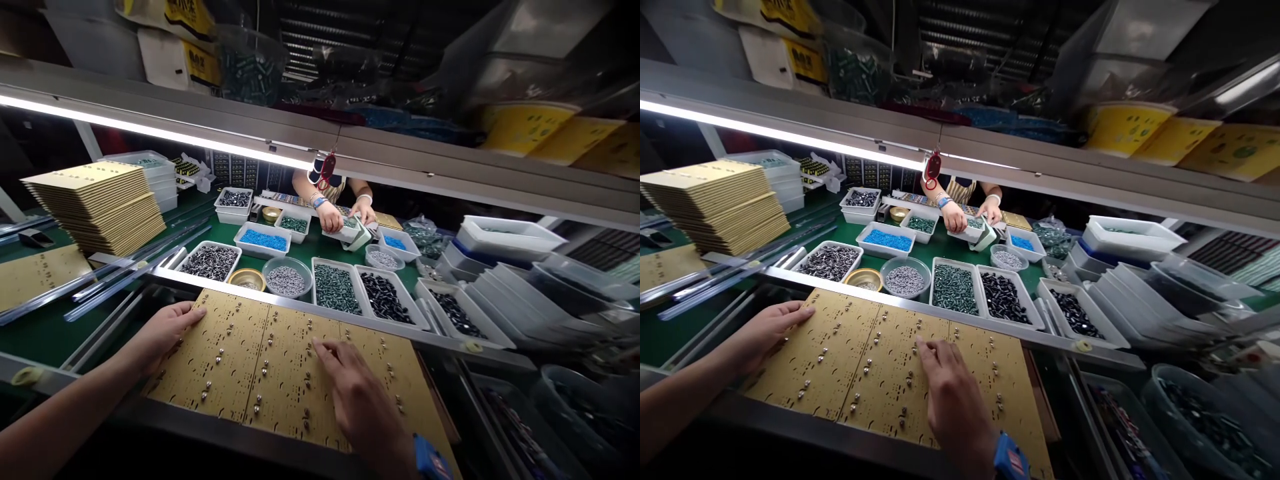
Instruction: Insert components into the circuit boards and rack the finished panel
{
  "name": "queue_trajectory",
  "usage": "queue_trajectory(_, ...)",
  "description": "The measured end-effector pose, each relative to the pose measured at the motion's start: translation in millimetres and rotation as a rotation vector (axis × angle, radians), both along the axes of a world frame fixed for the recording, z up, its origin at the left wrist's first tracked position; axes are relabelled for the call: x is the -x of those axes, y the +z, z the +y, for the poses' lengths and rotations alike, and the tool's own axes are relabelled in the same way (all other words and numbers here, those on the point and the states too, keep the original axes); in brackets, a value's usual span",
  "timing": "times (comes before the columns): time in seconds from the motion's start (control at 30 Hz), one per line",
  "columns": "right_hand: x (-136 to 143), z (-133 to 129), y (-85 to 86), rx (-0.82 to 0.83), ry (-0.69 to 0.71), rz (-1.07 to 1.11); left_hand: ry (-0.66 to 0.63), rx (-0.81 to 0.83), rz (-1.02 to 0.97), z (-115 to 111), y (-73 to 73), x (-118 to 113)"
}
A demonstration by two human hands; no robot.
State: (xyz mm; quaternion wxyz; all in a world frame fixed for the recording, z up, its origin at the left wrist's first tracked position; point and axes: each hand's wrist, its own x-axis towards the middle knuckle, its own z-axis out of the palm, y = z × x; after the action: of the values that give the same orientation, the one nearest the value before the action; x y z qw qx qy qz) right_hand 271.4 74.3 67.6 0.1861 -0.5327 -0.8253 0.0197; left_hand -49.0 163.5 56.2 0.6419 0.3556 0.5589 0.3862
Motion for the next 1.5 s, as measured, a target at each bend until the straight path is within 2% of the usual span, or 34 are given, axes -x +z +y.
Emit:
queue_trajectory(0.13, 4, 8, -5.1, 0.026, -0.016, -0.102, 0.0, -0.028, -0.012, 1, -2.1, 1)
queue_trajectory(0.3, -6, 5, -12.4, -0.054, -0.003, -0.075, -0.001, -0.067, -0.038, 1, -5.1, 2)
queue_trajectory(0.5, -12, 5, -21.2, -0.113, 0.061, -0.18, -0.001, -0.116, -0.017, 4, -9.6, 3)
queue_trajectory(0.8, -12, 15, -3.0, -0.054, -0.01, -0.029, -0.041, -0.133, 0.063, 7, -9.6, 9)
queue_trajectory(0.97, -5, 33, 8.3, -0.126, 0.084, -0.024, -0.099, -0.138, 0.058, 2, -6.6, 24)
queue_trajectory(1.13, 26, 71, 26.4, -0.055, 0.189, 0.025, -0.177, -0.162, -0.047, -9, -9.6, 32)
queue_trajectory(1.27, 60, 123, 36.5, 0.05, 0.228, -0.037, -0.181, -0.225, -0.008, -10, -15.2, 35)
queue_trajectory(1.4, 91, 186, 31.4, 0.117, 0.252, -0.165, -0.128, -0.277, 0.162, -15, -16.6, 45)
queue_trajectory(1.47, 106, 213, 24.0, 0.185, 0.288, -0.235, -0.023, -0.379, 0.336, -29, -16.2, 51)
queue_trajectory(1.5, 113, 225, 19.6, 0.227, 0.31, -0.275, 0.052, -0.48, 0.448, -39, -16.1, 54)
